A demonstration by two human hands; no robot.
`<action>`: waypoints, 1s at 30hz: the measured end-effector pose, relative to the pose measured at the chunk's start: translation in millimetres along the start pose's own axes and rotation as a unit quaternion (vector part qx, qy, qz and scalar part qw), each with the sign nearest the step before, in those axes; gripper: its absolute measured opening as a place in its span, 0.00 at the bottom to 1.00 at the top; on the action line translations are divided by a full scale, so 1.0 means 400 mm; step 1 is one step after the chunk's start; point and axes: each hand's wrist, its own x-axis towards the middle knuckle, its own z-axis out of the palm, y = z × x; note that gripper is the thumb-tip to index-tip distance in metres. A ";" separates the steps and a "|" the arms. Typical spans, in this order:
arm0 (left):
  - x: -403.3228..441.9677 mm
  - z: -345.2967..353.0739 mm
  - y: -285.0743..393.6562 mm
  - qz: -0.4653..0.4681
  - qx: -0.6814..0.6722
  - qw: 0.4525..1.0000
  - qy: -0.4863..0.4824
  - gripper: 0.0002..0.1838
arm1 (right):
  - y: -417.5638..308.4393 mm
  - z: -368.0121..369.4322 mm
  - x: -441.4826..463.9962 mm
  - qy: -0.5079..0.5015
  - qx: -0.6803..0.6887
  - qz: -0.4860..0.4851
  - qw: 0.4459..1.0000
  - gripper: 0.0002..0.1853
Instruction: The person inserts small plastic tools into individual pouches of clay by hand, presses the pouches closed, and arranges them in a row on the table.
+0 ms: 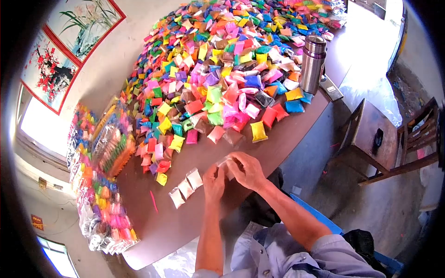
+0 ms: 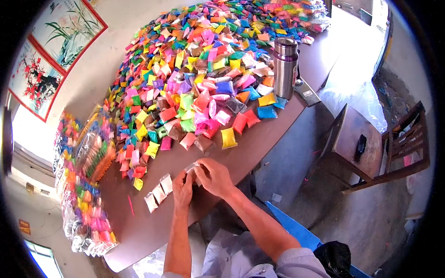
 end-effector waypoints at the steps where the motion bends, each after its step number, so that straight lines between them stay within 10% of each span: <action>1: 0.001 0.004 0.001 -0.003 0.001 1.000 0.000 0.12 | 0.001 0.001 0.001 -0.001 0.001 0.003 1.000 0.08; 30: -0.014 0.022 0.064 0.044 0.058 0.997 0.009 0.18 | 0.007 -0.003 0.011 -0.019 0.020 0.063 0.998 0.12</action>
